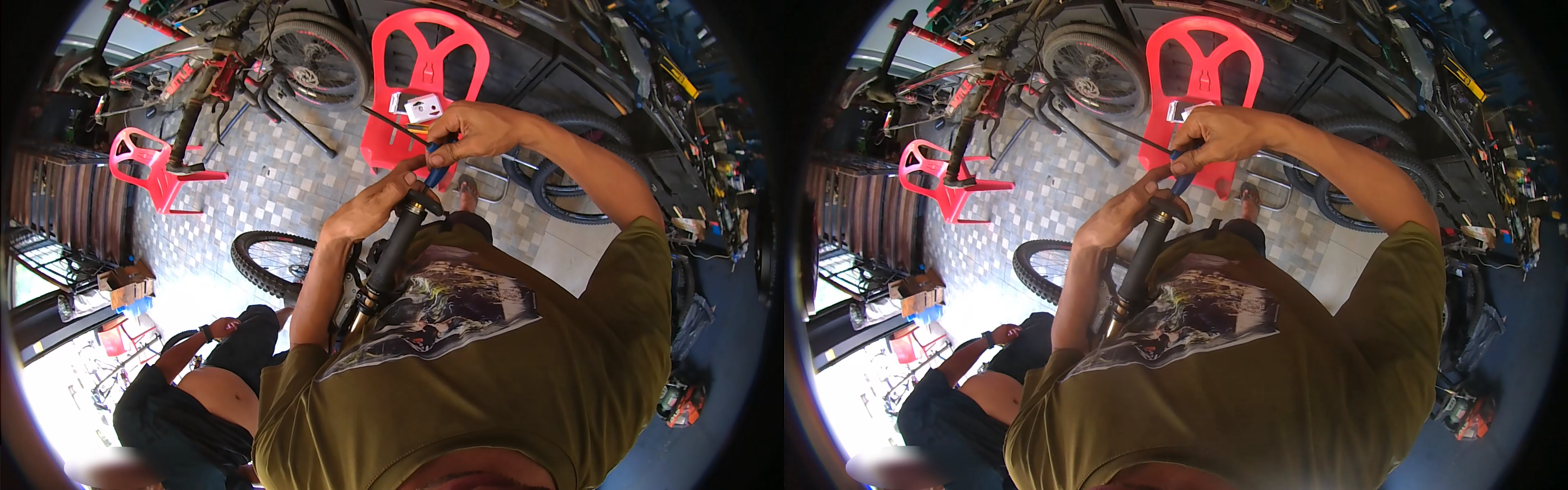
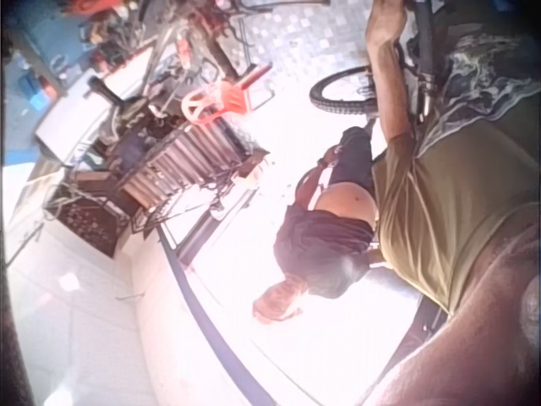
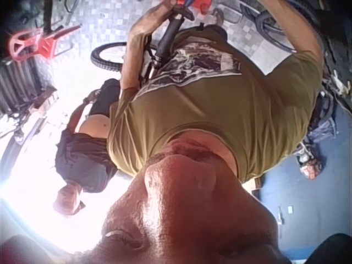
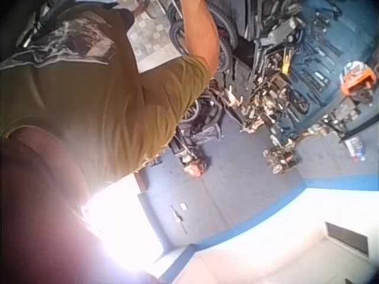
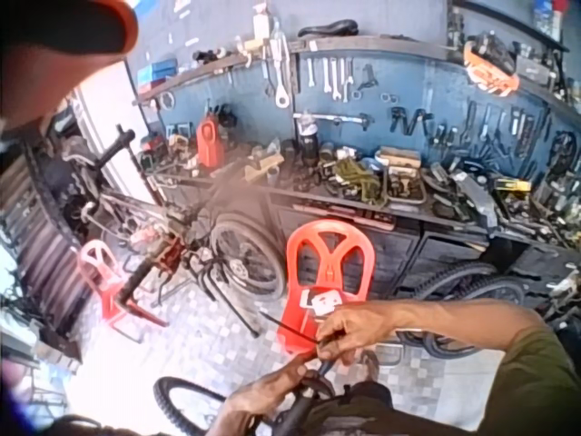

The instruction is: The person adjusts the bicycle handlebar using a yellow tool, then removes and reattaches the saddle. They install a new grip on the handlebar and tighten it with a screwdriver. The person also adjusts the brake lever and shifter on the handlebar.

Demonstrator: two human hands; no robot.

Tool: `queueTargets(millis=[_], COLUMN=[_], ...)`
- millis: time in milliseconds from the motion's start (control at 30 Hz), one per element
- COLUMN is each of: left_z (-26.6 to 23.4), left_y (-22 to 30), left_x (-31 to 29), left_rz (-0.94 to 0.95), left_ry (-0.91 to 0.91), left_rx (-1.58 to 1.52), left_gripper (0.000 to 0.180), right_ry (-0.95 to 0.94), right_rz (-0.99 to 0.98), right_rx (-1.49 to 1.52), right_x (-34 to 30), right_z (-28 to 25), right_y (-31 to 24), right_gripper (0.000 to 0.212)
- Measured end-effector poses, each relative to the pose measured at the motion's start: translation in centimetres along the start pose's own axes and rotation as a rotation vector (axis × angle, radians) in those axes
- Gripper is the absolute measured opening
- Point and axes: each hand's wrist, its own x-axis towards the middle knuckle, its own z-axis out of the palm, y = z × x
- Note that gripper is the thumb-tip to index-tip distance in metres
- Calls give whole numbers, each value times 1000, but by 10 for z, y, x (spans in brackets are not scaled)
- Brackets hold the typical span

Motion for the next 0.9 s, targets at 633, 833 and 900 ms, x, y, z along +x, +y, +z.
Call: queueTargets(millis=[633,833,900], left_z=[-10,49,72], left_y=[31,17,15], left_x=[-46,-130,-153], left_rz=[-181,-243,-286], left_ry=[370,432,492], left_rx=[597,986,948], left_gripper=[87,111,112], right_ry=[819,1152,1237], right_rz=[-89,262,399], right_rx=[-92,-61,-186], right_x=[-50,-105,-133], right_z=[-34,-43,-54], right_y=[37,112,146], right_gripper=[28,34,38])
